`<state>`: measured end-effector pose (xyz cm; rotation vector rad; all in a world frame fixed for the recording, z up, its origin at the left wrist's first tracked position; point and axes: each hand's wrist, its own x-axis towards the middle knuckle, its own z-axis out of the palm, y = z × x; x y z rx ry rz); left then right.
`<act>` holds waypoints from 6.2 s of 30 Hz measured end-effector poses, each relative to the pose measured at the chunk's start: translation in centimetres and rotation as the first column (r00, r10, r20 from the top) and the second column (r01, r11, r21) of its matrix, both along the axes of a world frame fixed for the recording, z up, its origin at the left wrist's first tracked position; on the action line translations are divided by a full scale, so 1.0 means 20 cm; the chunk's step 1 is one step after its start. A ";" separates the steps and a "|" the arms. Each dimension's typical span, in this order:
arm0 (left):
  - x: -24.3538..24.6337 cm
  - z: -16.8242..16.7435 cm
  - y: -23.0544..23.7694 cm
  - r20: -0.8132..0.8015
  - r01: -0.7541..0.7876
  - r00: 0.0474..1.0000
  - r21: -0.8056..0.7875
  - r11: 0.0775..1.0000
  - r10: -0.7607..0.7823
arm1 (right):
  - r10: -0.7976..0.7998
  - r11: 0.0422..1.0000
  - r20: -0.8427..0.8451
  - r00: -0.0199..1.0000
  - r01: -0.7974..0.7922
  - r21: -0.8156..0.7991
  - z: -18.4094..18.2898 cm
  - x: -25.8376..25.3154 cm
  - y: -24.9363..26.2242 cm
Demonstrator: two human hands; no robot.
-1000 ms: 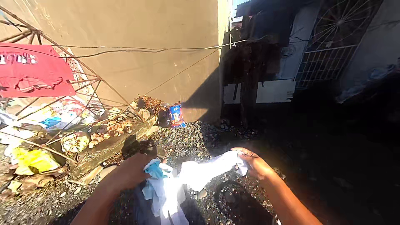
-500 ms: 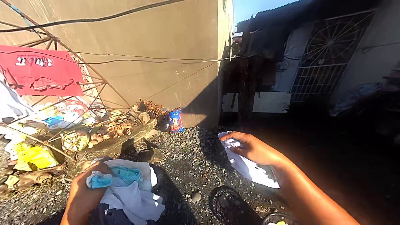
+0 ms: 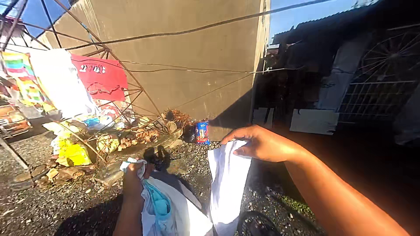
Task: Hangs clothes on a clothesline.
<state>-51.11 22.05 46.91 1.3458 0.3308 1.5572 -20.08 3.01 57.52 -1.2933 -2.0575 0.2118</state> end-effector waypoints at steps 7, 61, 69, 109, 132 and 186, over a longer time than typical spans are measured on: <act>-0.10 0.10 0.25 -0.615 0.380 0.691 -0.136 0.915 -0.379 | 0.065 0.998 0.153 0.986 -0.065 -0.005 0.18 -0.58 0.54; -0.46 1.59 1.35 0.463 -0.731 0.533 0.674 0.109 0.708 | -0.139 0.081 -0.021 0.990 0.033 0.996 0.94 -0.77 1.74; -0.47 1.95 1.45 -0.248 -0.451 0.418 0.779 0.436 0.874 | -0.760 0.502 0.023 0.650 0.565 0.654 1.25 -0.79 1.60; -0.62 1.64 1.52 -0.554 -0.331 0.405 0.653 0.681 0.727 | -0.638 0.705 -0.042 0.769 0.605 0.370 1.06 -0.76 1.42; -0.70 1.47 1.61 -0.408 -0.483 0.239 0.737 0.472 0.881 | -0.777 0.502 0.286 0.561 0.277 0.819 1.04 -1.21 1.98; -0.12 0.27 1.22 -0.353 -0.182 0.836 0.543 0.820 0.419 | 0.112 0.599 -0.831 0.546 0.630 0.495 0.04 -0.63 1.14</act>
